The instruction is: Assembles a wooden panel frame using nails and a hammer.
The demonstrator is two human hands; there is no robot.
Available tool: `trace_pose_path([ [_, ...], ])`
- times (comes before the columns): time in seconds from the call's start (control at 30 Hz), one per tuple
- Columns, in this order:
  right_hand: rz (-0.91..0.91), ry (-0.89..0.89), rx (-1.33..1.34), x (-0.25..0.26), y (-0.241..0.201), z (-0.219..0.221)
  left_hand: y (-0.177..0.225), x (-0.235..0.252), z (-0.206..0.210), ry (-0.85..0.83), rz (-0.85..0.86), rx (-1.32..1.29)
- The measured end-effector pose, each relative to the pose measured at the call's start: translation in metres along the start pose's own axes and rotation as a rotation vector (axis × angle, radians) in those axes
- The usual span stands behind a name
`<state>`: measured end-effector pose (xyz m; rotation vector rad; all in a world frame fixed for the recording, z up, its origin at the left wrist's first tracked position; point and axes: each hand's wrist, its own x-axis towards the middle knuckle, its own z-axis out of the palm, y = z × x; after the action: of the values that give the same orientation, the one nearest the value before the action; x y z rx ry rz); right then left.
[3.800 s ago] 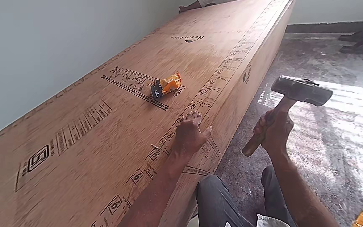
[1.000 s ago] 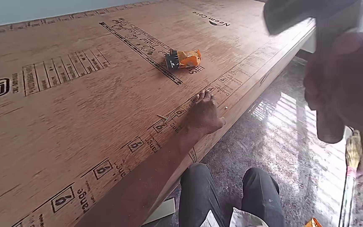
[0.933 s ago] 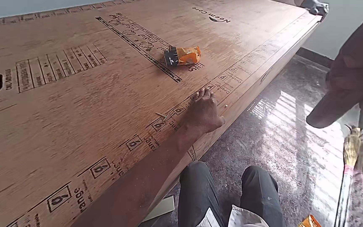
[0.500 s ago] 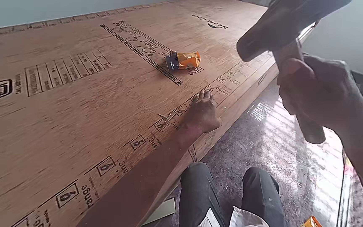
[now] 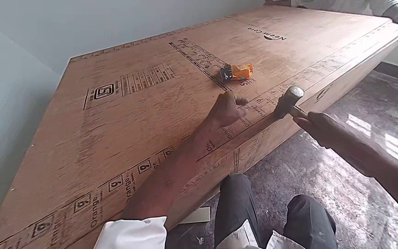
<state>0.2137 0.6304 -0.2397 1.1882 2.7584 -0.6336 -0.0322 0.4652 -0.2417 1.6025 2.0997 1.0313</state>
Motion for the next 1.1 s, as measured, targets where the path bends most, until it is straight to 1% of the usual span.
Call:
trace_pose_path([
  [0.03, 0.001, 0.005, 0.002, -0.001, 0.000, 0.001, -0.008, -0.005, -0.015, 0.020, -0.043, 0.033],
  [0.07, -0.003, 0.012, 0.007, 0.000, 0.001, 0.003, -0.017, -0.010, -0.027, 0.002, -0.099, 0.072],
  [0.13, -0.010, 0.017, 0.016, 0.000, 0.001, 0.004, -0.028, -0.017, -0.037, -0.068, -0.209, 0.142],
  [0.27, -0.014, 0.037, 0.049, 0.001, 0.007, 0.009, -0.029, -0.016, -0.027, -0.164, -0.335, 0.249],
  [0.37, -0.014, 0.052, 0.073, 0.001, 0.009, 0.011, -0.024, -0.014, -0.025, -0.199, -0.360, 0.252],
  [0.43, -0.015, 0.062, 0.080, -0.001, 0.008, 0.012, -0.022, -0.018, -0.023, -0.169, -0.340, 0.266],
  [0.57, 0.007, 0.080, 0.109, -0.001, 0.008, 0.018, -0.010, -0.033, -0.025, -0.018, -0.284, 0.183],
  [0.67, 0.003, 0.094, 0.142, -0.001, 0.010, 0.022, -0.002, -0.049, -0.024, 0.099, -0.253, -0.051],
  [0.73, -0.004, 0.099, 0.210, -0.001, 0.014, 0.025, 0.004, -0.060, -0.020, 0.093, -0.240, -0.229],
  [0.77, -0.014, 0.099, 0.284, -0.001, 0.018, 0.028, 0.005, -0.065, -0.014, 0.095, -0.230, -0.299],
  [0.83, -0.020, 0.077, 0.533, -0.008, 0.029, 0.038, 0.005, -0.074, 0.002, 0.111, -0.189, -0.392],
  [0.93, -0.025, 0.073, 0.933, -0.034, 0.034, 0.059, -0.001, -0.076, 0.022, 0.158, -0.067, -0.404],
  [1.0, -0.062, 0.111, 1.049, -0.053, 0.043, 0.077, -0.004, -0.075, 0.032, 0.189, -0.027, -0.378],
  [1.1, -0.072, 0.149, 1.116, -0.078, 0.061, 0.094, -0.010, -0.072, 0.043, 0.240, 0.020, -0.389],
])
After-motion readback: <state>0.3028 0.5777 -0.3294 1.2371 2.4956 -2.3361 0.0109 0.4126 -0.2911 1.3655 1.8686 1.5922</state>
